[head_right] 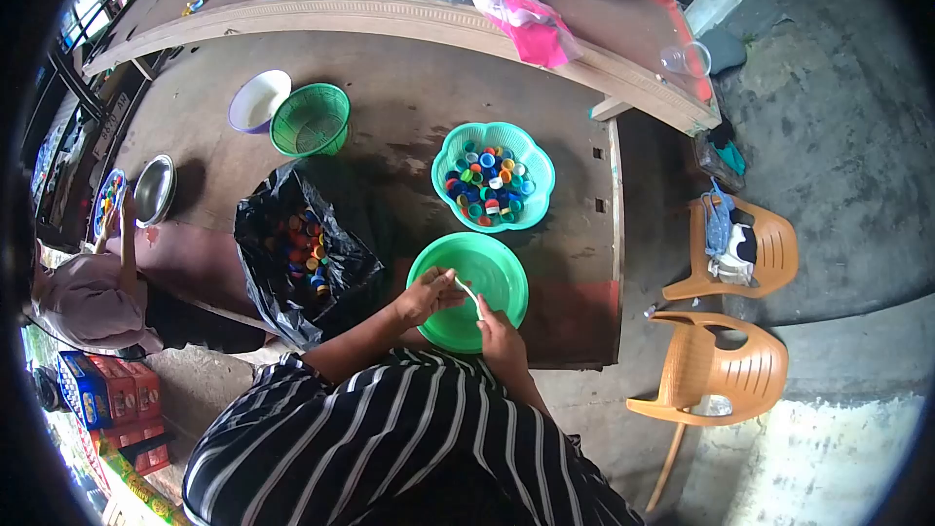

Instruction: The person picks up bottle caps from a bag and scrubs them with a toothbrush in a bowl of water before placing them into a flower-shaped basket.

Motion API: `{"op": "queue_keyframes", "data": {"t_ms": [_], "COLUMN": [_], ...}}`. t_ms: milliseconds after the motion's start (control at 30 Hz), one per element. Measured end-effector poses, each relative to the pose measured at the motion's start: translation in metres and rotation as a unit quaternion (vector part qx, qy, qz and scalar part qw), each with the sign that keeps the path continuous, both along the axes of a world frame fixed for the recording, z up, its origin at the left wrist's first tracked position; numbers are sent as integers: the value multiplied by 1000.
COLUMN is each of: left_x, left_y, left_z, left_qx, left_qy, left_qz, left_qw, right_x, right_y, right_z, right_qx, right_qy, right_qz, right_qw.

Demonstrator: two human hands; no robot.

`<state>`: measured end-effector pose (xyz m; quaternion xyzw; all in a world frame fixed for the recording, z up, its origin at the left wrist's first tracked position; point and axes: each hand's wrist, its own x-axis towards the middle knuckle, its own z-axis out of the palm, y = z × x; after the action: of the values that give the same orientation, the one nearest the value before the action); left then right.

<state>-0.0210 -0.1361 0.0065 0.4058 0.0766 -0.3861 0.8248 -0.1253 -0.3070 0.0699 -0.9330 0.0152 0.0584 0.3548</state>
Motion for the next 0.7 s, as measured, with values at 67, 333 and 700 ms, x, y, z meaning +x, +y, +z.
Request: {"op": "queue_keyframes", "data": {"t_ms": [67,333,700], "left_x": [0,0,9], "left_y": [0,1,-3], "left_z": [3,-3,-17], "left_qx": [18,79,302], "left_qy": [-15,-34,-448], "left_qz": [-7,-19,2], "left_qw": [1000,996,841], "right_x": [-2,-3,-17], "right_y": [-5,-15,-26], "right_z": [-11,-8,-6], "right_qx": [7,-72,-99], "right_qy": [27,39,73], "right_qz": [-20,8,-69], "right_qw": [999,997,990]}}
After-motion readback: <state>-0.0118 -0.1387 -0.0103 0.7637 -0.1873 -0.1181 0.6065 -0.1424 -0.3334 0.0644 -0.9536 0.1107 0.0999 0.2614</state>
